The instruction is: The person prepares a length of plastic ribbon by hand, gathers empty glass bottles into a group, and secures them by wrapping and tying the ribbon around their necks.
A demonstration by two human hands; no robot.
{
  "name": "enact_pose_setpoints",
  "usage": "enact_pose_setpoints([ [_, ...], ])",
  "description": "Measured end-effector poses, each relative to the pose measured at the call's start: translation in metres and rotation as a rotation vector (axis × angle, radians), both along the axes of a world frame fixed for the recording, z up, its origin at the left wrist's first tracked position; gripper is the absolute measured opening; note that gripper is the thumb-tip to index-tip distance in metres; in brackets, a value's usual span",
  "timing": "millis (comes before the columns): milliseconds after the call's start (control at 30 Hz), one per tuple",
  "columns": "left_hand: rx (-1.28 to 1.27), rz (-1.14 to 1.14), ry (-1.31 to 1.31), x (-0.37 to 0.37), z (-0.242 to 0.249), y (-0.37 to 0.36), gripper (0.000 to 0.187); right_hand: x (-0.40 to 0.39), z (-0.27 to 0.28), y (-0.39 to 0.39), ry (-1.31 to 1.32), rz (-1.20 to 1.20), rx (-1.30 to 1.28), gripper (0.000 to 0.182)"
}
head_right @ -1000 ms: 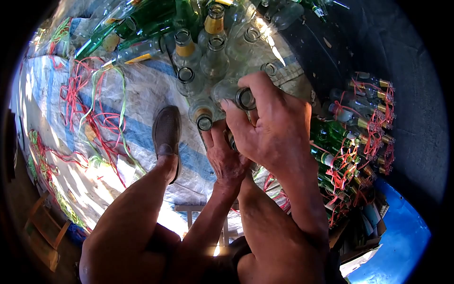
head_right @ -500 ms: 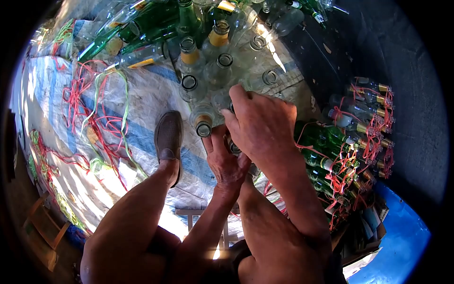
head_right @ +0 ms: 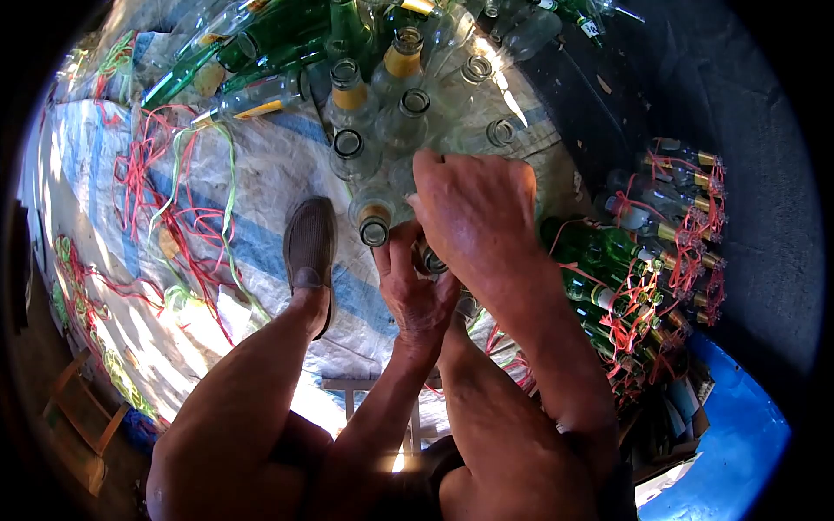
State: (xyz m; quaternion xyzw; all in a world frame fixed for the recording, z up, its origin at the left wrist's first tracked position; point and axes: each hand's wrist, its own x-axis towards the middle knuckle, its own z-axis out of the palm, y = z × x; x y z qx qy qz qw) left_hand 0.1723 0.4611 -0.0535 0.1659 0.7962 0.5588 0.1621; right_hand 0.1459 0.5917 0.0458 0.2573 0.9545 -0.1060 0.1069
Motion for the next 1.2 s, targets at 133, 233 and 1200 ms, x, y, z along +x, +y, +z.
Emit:
enact_pose_setpoints([
  [133, 0.019, 0.007, -0.056, 0.0, 0.003, 0.0, 0.044, 0.004, -0.003, 0.003, 0.068, 0.053, -0.009, 0.029],
  [233, 0.038, 0.012, -0.085, 0.001, 0.003, 0.0, 0.043, 0.006, -0.004, 0.003, 0.078, 0.031, -0.029, 0.029],
  [1200, 0.052, -0.003, 0.1, 0.005, 0.007, 0.005, 0.046, 0.024, -0.02, -0.003, 0.258, -0.056, -0.07, 0.027],
])
